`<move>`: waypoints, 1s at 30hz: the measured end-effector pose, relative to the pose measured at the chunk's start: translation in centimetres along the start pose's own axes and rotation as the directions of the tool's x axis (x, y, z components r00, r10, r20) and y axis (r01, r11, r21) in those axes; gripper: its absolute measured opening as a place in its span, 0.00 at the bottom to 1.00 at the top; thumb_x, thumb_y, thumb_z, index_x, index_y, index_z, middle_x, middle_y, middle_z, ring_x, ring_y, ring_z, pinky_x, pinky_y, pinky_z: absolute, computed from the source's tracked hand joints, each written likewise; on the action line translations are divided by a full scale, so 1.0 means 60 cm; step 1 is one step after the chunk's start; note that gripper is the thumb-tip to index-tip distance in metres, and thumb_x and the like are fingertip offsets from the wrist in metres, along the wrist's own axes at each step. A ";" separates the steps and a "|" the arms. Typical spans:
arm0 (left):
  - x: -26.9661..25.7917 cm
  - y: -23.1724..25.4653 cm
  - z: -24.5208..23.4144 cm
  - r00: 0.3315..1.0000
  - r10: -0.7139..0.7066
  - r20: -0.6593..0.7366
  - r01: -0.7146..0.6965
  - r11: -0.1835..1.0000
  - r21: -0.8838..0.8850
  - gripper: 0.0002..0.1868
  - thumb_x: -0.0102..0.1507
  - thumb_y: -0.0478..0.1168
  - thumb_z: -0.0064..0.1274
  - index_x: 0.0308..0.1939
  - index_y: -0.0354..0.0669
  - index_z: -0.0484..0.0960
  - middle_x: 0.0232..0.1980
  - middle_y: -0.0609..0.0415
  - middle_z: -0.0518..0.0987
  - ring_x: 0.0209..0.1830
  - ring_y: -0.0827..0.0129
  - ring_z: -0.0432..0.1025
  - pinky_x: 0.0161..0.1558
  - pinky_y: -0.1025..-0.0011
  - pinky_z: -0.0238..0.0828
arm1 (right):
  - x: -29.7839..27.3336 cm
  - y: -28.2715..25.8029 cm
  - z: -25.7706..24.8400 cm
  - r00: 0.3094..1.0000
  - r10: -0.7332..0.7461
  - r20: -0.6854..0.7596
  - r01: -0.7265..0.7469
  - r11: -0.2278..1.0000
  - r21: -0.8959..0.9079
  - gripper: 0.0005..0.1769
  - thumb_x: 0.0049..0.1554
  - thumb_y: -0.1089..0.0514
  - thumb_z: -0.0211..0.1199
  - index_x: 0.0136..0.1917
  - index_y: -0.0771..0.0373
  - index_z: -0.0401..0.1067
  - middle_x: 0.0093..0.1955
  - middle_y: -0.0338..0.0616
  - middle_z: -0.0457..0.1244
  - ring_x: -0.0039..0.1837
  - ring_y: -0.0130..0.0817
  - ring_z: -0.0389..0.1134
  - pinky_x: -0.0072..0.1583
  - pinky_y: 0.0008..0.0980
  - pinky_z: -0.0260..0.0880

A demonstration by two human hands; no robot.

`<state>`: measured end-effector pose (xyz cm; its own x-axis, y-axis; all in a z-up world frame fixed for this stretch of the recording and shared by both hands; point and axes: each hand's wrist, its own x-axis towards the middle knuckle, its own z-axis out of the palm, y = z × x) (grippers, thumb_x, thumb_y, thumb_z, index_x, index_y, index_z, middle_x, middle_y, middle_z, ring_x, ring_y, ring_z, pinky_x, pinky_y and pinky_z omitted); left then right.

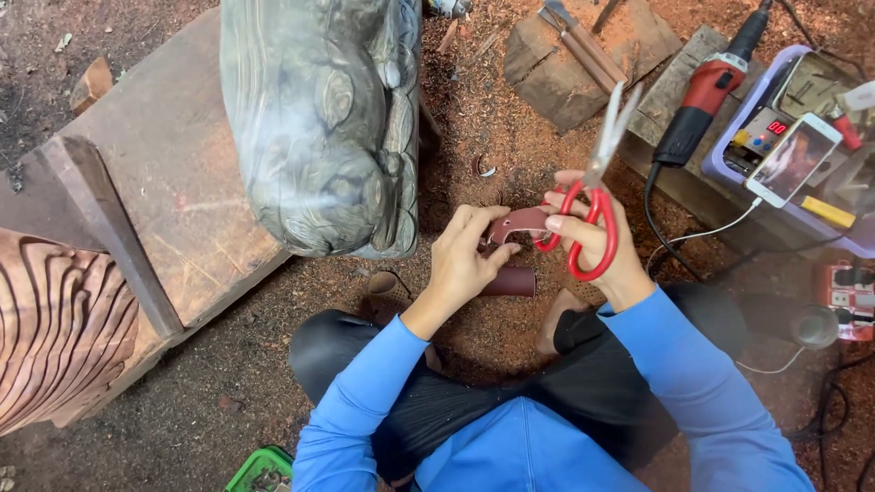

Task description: Cutting a sheet of sandpaper into smaller strips using scissors in a woodworking environment.

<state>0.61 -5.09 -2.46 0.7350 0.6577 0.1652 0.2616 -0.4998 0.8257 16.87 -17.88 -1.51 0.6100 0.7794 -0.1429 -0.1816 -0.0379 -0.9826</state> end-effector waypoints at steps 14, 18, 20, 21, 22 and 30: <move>-0.015 -0.025 0.051 0.989 -0.130 0.063 0.142 0.788 -0.599 0.18 0.64 0.40 0.63 0.56 0.36 0.80 0.43 0.47 0.80 0.36 0.70 0.79 0.36 0.72 0.79 | 0.004 0.006 0.014 0.991 -0.080 -0.108 0.089 0.992 0.086 0.41 0.46 0.63 0.75 0.71 0.61 0.63 0.67 0.51 0.58 0.63 0.44 0.67 0.63 0.46 0.75; -0.016 -0.034 0.053 0.982 -0.171 0.082 0.184 0.746 -0.640 0.19 0.64 0.40 0.64 0.55 0.35 0.80 0.44 0.43 0.81 0.39 0.69 0.80 0.37 0.73 0.79 | 0.008 0.000 0.005 0.993 -0.055 -0.105 0.066 0.992 0.106 0.41 0.51 0.65 0.73 0.74 0.63 0.60 0.57 0.53 0.60 0.56 0.39 0.68 0.55 0.45 0.81; -0.018 -0.043 0.058 0.975 -0.204 0.084 0.210 0.744 -0.634 0.22 0.60 0.40 0.69 0.52 0.33 0.79 0.46 0.40 0.81 0.44 0.65 0.81 0.40 0.71 0.79 | 0.007 -0.001 0.004 0.993 -0.056 -0.107 0.071 0.987 0.141 0.40 0.51 0.68 0.72 0.73 0.66 0.59 0.54 0.62 0.60 0.51 0.44 0.70 0.48 0.47 0.82; -0.018 -0.045 0.060 0.976 -0.201 0.084 0.208 0.744 -0.635 0.22 0.60 0.40 0.69 0.52 0.33 0.79 0.46 0.40 0.81 0.44 0.65 0.81 0.40 0.71 0.79 | 0.008 0.004 -0.001 0.992 -0.058 -0.109 0.073 0.987 0.140 0.40 0.51 0.68 0.72 0.73 0.66 0.59 0.54 0.62 0.60 0.51 0.44 0.70 0.48 0.47 0.82; -0.017 -0.046 0.063 0.975 -0.204 0.093 0.215 0.735 -0.643 0.22 0.60 0.39 0.69 0.52 0.33 0.79 0.46 0.40 0.81 0.44 0.66 0.80 0.40 0.72 0.79 | 0.010 0.009 -0.006 0.991 -0.067 -0.114 0.084 0.985 0.150 0.40 0.51 0.68 0.72 0.74 0.66 0.59 0.53 0.61 0.60 0.51 0.42 0.71 0.48 0.46 0.82; -0.017 -0.031 0.060 0.907 -0.346 0.240 0.382 0.432 -0.817 0.20 0.64 0.40 0.63 0.54 0.30 0.78 0.44 0.45 0.80 0.41 0.70 0.79 0.38 0.68 0.85 | 0.008 0.015 -0.007 0.978 -0.189 -0.088 0.196 0.977 0.080 0.40 0.53 0.70 0.68 0.75 0.69 0.55 0.54 0.71 0.59 0.49 0.45 0.71 0.51 0.50 0.82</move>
<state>1.63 -6.82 -6.11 0.7263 0.6340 -0.2658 -0.1179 0.4958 0.8604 17.33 -17.81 -2.50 0.6988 0.7145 0.0355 -0.1196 0.1656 -0.9789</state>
